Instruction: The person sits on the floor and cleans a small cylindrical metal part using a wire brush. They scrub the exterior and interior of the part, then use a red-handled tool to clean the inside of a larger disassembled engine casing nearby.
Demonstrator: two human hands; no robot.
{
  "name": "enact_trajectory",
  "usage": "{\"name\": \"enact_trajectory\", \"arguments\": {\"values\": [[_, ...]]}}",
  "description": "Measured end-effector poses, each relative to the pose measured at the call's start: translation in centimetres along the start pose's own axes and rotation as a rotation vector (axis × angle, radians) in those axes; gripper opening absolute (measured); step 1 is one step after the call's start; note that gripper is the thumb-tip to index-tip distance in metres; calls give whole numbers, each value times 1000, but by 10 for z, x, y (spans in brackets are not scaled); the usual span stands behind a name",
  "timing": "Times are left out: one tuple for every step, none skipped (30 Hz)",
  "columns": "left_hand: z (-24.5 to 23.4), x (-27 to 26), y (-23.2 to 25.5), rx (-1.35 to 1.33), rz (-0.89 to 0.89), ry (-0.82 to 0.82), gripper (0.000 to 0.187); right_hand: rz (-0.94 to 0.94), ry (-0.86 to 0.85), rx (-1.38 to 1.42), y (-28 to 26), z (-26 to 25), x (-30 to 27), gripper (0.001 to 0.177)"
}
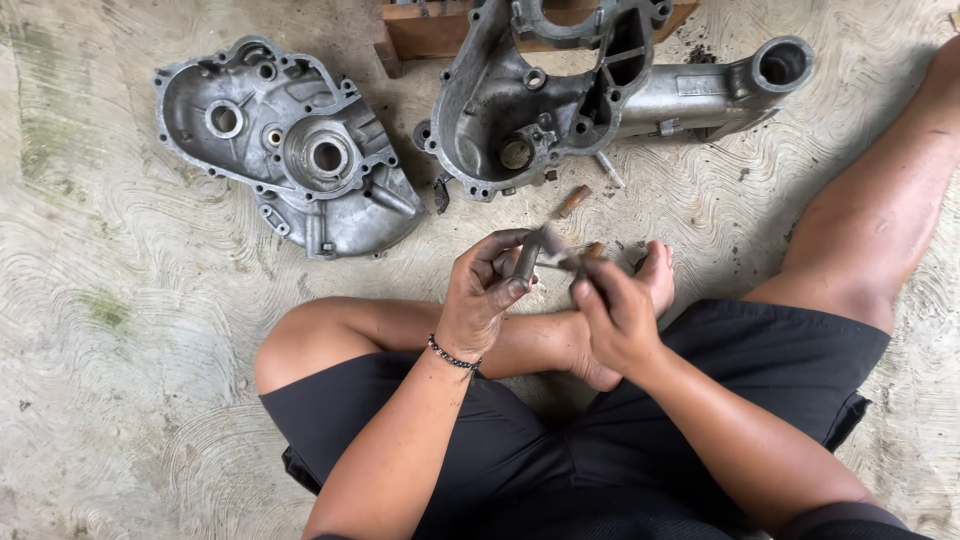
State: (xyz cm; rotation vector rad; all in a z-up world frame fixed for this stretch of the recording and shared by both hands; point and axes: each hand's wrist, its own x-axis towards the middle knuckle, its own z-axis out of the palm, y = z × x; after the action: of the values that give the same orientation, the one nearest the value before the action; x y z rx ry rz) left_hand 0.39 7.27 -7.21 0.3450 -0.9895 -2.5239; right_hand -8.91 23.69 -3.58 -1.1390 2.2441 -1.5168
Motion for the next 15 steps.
{"name": "enact_trajectory", "arguments": {"values": [[11,2,13,-3,-3,-5,58,1,4,-5,-6,2,-1,26],[23,2,26,5,-8,-24,59,4,-1,45,-13,4,-4,21],[35,2,39,14,-14,-43,60,6,-7,95,-20,7,-6,17],[23,2,27,14,-14,-50,60,4,0,92,-11,5,-2,17],[11,2,15,27,-10,-38,59,4,14,72,-3,4,3,19],[-1,0,3,40,-9,-22,58,8,25,53,4,3,6,21],[-1,-1,5,39,-12,-25,58,10,29,50,-6,2,6,21],[0,-1,5,43,-8,-27,58,3,18,24,-16,-1,7,19],[0,0,6,47,-5,-29,58,-3,8,-3,-25,-2,8,18],[10,0,17,42,-12,-29,58,4,8,-8,-24,0,7,18],[20,1,28,52,-23,-26,61,-3,5,48,-23,3,6,17],[31,5,38,58,-29,-28,63,-18,5,98,-21,4,7,18],[18,2,24,49,-29,-35,63,-18,7,86,-19,1,9,18],[4,0,12,83,-22,-5,60,-1,11,53,-18,-1,13,16],[-10,-2,-1,118,-16,26,56,16,16,20,-17,-2,16,16]]}}
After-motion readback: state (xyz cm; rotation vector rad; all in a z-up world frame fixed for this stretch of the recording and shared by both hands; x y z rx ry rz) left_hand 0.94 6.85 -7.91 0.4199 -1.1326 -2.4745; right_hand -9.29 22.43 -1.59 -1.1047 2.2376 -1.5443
